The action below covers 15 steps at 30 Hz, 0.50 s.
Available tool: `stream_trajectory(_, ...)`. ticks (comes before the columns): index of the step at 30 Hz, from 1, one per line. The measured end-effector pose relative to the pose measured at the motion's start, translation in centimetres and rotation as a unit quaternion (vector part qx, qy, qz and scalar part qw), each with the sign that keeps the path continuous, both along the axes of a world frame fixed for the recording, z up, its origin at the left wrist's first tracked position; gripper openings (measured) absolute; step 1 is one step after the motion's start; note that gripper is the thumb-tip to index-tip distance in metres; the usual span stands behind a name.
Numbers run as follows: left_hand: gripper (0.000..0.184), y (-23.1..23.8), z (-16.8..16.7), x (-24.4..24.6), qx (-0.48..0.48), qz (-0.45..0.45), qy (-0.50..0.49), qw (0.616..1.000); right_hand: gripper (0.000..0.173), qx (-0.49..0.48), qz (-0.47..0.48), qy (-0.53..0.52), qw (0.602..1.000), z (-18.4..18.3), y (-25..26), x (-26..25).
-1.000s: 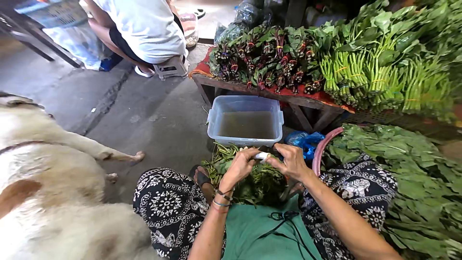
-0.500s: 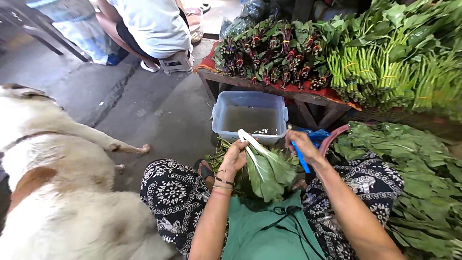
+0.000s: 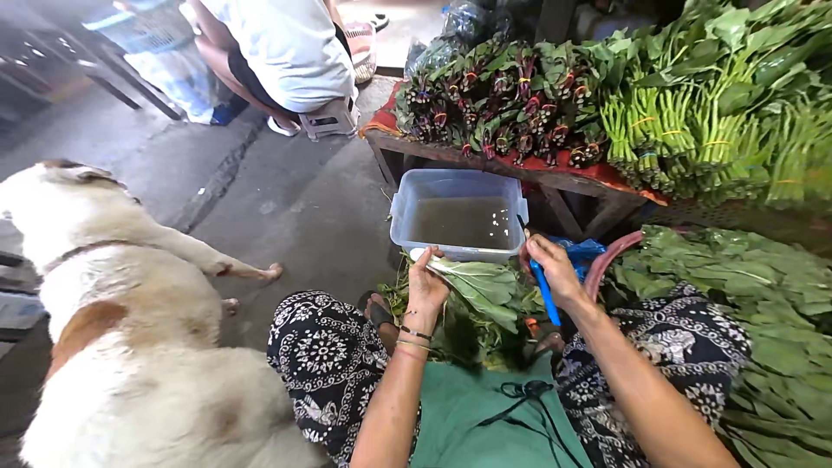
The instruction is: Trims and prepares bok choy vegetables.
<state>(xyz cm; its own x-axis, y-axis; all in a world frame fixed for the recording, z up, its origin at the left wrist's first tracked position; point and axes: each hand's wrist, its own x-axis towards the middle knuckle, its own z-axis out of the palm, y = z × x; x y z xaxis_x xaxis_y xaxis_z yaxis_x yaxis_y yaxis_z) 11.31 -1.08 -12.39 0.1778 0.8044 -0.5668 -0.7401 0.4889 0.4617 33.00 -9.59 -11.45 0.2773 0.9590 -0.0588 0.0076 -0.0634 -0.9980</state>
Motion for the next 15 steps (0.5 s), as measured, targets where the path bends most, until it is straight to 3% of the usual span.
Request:
stream_trajectory(4,0.013,0.4,0.3,-0.4,0.045,0.093,-0.014,0.995,0.042,-0.046,0.024,-0.157,0.986,-0.2,-0.3,-0.4)
stream_trajectory(8,0.018,0.5,0.7,-0.7,0.06,0.107,-0.029,0.992,0.073,-0.082,0.078,-0.328,0.938,0.7,-0.5,-0.2)
stream_trajectory(12,0.026,0.3,0.6,-0.8,0.075,0.092,-0.042,0.992,0.087,-0.111,0.136,-0.356,0.918,0.7,-0.2,0.1)
stream_trajectory(15,0.028,0.4,0.4,-0.7,0.086,0.086,-0.043,0.992,0.083,-0.08,0.157,-0.354,0.919,0.4,-0.4,-0.3)
